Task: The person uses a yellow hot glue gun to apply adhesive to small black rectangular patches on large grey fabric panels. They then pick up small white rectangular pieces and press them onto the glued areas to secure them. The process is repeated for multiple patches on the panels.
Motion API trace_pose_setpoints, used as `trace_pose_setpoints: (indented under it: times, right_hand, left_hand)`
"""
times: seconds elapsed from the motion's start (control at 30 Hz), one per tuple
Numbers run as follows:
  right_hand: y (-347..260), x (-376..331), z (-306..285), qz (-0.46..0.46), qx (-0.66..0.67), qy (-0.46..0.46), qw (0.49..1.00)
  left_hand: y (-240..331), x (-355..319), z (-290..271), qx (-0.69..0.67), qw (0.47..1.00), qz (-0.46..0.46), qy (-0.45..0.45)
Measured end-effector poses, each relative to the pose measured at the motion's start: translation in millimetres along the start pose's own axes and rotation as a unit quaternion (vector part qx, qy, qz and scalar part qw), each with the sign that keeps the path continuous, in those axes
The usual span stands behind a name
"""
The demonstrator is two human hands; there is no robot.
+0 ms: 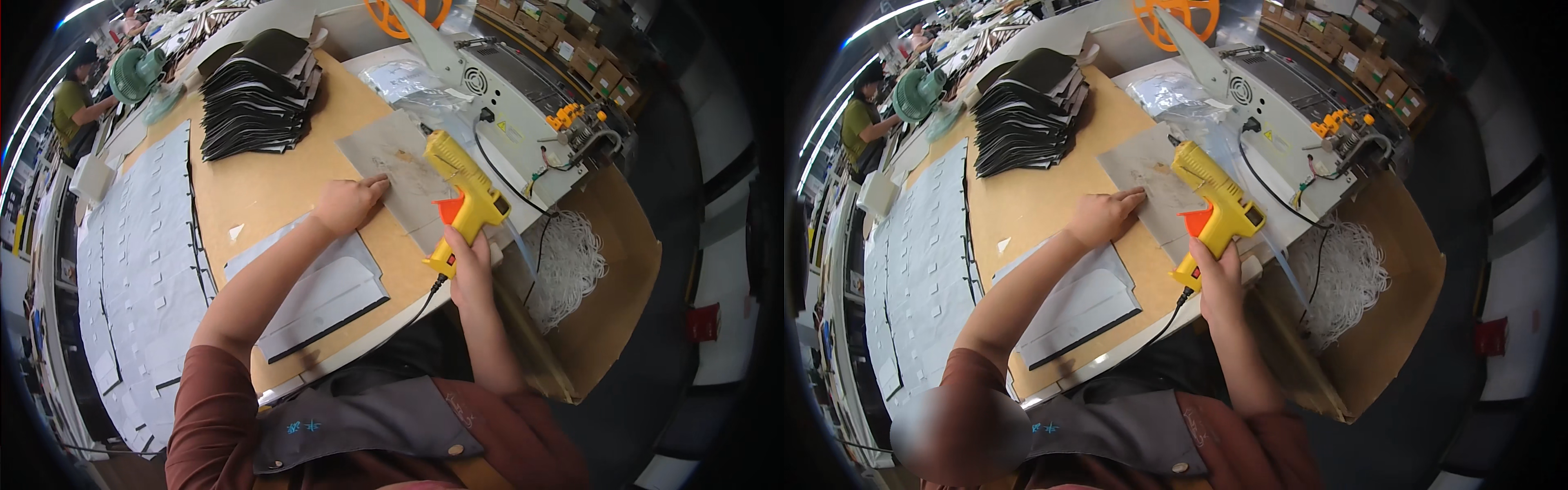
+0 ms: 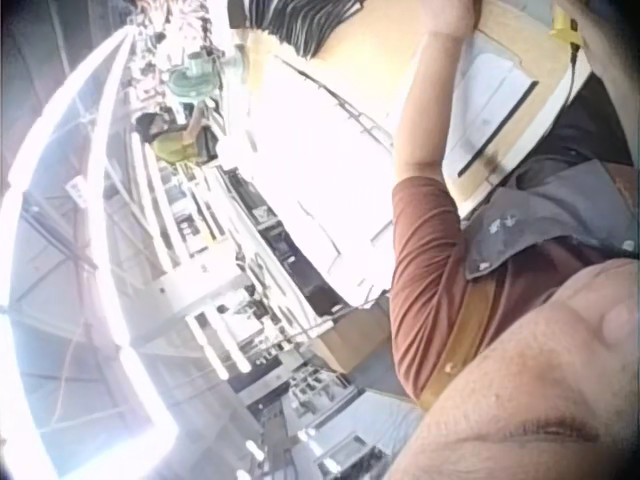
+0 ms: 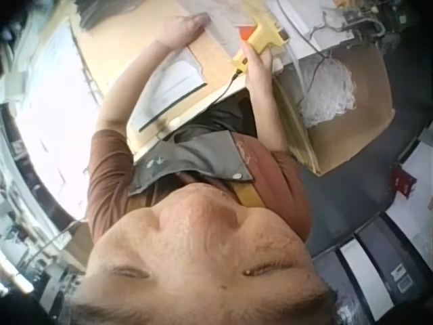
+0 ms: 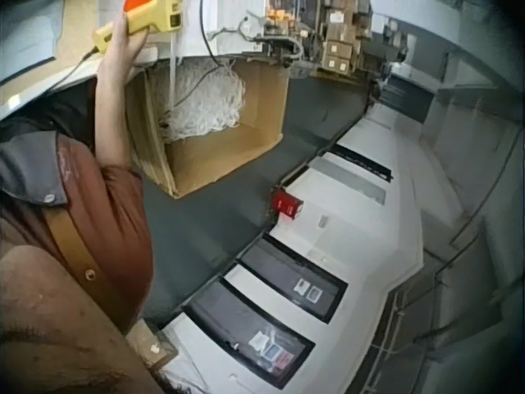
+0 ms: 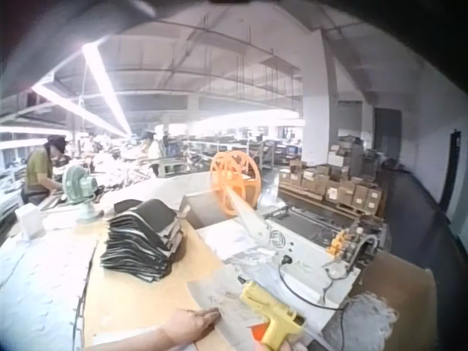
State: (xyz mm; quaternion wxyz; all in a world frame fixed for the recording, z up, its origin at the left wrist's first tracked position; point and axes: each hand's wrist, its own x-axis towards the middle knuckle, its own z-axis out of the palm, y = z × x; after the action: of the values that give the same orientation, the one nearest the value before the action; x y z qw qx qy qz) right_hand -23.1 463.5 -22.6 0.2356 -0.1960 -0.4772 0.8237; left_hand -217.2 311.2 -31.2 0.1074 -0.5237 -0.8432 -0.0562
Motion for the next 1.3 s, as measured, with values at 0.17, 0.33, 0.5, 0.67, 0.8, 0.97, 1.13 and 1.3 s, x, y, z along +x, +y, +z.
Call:
trace_pose_setpoints:
  times: [0.17,0.33,0.5,0.67,0.8,0.97,1.13,1.3]
  right_hand:
    - [21,18,3,0.079,-0.086,-0.004,0.993]
    - [5,22,-3,0.141,-0.206,-0.054,0.967]
    - [-23,18,12,0.104,-0.606,-0.040,0.788]
    - [-31,-6,44,-0.053,-0.767,0.012,0.639]
    - [-27,-1,75,-0.253,-0.645,-0.120,0.711]
    - [-42,54,159,-0.457,-0.580,-0.199,0.644]
    - [-22,157,268,-0.522,-0.499,-0.234,0.651]
    - [18,247,361,-0.495,-0.549,-0.203,0.642]
  left_hand:
    - [-2,-18,0,-0.048,0.998,-0.033,0.006]
    - [-16,-87,-31,-0.118,0.984,-0.085,0.105]
    - [4,-208,-92,-0.100,0.970,-0.208,0.071]
    - [46,-291,-100,-0.120,0.943,-0.295,0.096]
    - [73,-306,-106,-0.122,0.936,-0.300,0.140]
    - [74,-322,-103,-0.126,0.915,-0.315,0.219]
    - [72,-338,-95,-0.149,0.904,-0.328,0.232]
    - [67,-341,-89,-0.177,0.893,-0.327,0.253]
